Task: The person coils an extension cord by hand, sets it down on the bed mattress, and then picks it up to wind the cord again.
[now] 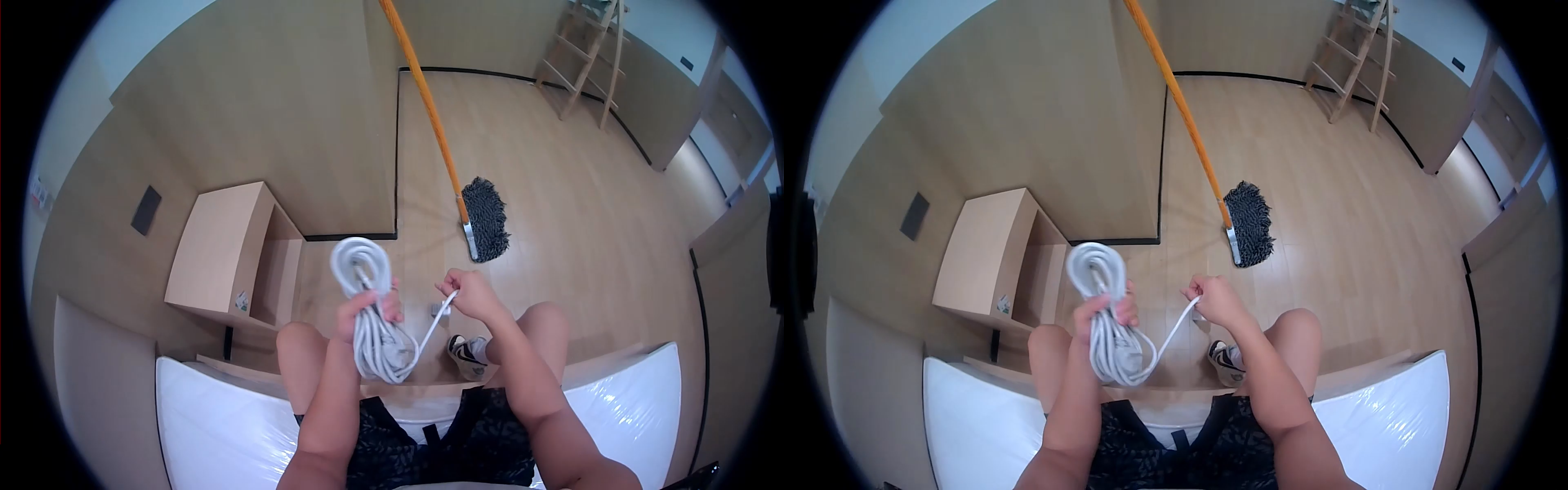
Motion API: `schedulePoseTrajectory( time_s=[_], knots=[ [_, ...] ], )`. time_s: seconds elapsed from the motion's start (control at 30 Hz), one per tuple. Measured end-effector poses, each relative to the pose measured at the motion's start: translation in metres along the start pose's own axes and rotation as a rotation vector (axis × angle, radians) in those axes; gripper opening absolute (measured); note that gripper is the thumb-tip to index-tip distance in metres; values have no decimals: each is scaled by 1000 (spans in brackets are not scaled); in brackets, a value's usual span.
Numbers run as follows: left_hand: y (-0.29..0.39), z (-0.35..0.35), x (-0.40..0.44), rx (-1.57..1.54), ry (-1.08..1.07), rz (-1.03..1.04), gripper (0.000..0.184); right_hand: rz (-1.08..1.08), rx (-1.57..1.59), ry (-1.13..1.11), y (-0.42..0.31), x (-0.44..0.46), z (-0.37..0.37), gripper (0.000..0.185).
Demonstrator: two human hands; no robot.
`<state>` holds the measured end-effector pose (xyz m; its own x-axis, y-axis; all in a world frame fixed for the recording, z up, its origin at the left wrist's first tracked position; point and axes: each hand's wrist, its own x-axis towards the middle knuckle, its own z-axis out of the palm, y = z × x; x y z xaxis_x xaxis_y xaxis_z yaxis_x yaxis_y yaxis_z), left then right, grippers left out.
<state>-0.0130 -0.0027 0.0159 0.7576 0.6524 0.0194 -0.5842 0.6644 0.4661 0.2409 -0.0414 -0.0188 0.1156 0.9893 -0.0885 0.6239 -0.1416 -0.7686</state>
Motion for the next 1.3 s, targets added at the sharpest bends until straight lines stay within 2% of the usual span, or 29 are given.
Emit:
schedulePoseTrajectory(
  time_s=[0.1, 0.17, 0.2, 0.3, 0.33, 0.4, 0.47, 0.57, 0.6, 0.7, 0.73, 0.8, 0.83, 0.87, 0.9, 0.97, 1.0, 1.07, 1.13, 1.2, 1.23, 1.3],
  knots=[
    [-14, 16, 6, 360, 241, -157, 34, -56, -50, 56, -12, -8, 0, 26],
    [-23, 20, 12, 658, 339, -190, 36, -55, -60, 23, -22, -12, -3, 21],
    [-29, 15, 18, 771, 297, -175, 35, -55, -64, 6, -24, -13, -3, 21],
    [-50, 16, 21, 1174, 314, 19, 38, 7, 487, -215, -4, -9, 10, 22],
    [-54, 14, 23, 1084, 214, 53, 41, 7, 619, -245, -4, -10, 8, 22],
    [-52, 21, 22, 1109, 191, -14, 41, 5, 882, -301, -7, -13, 3, 24],
    [-55, 6, 22, 1096, 195, -74, 39, -50, 881, -344, 1, -13, -2, 23],
    [-49, 16, 19, 958, 321, -97, 35, -104, 868, -368, 13, -11, 6, 22],
    [-50, 6, 20, 897, 263, -70, 38, -119, 863, -370, 18, -10, 11, 21],
    [-42, 8, 13, 550, 169, -85, 49, -171, 553, -313, 30, -3, 17, 11],
    [-41, 13, 11, 409, 109, -77, 60, -178, 428, -295, 28, -4, 15, 8],
    [-36, 19, 9, 118, -94, -62, 62, -182, 180, -255, 22, -9, 12, 15],
    [-32, 23, 8, -29, -193, -55, 62, -168, 191, -254, 24, -9, 13, 20],
    [-25, 28, 5, -11, -197, -55, 65, -154, 202, -254, 26, -6, 15, 24],
    [-19, 34, 3, 131, -134, -74, 66, -139, 212, -257, 23, -7, 15, 29],
    [-8, 40, -1, 409, -5, -103, 68, 106, 367, -397, 20, -5, 5, 24],
    [-5, 21, 1, 709, 63, -107, 66, 228, 442, -467, 18, -3, -2, 22],
    [-7, 7, -1, 988, 203, -74, 60, 296, 738, -478, 27, 3, -9, 25],
    [-7, 8, 1, 1270, 319, -4, 51, 276, 1043, -519, 33, 2, -15, 26],
    [-11, 7, 6, 1498, 391, -90, 56, 161, 1359, -597, 35, 1, -18, 25],
    [-14, 5, 8, 1614, 429, -136, 59, 152, 1400, -563, 26, -1, -17, 26],
    [-28, -11, 12, 1659, 502, -93, 64, 137, 1482, -488, 4, -11, -11, 28]
  ],
)
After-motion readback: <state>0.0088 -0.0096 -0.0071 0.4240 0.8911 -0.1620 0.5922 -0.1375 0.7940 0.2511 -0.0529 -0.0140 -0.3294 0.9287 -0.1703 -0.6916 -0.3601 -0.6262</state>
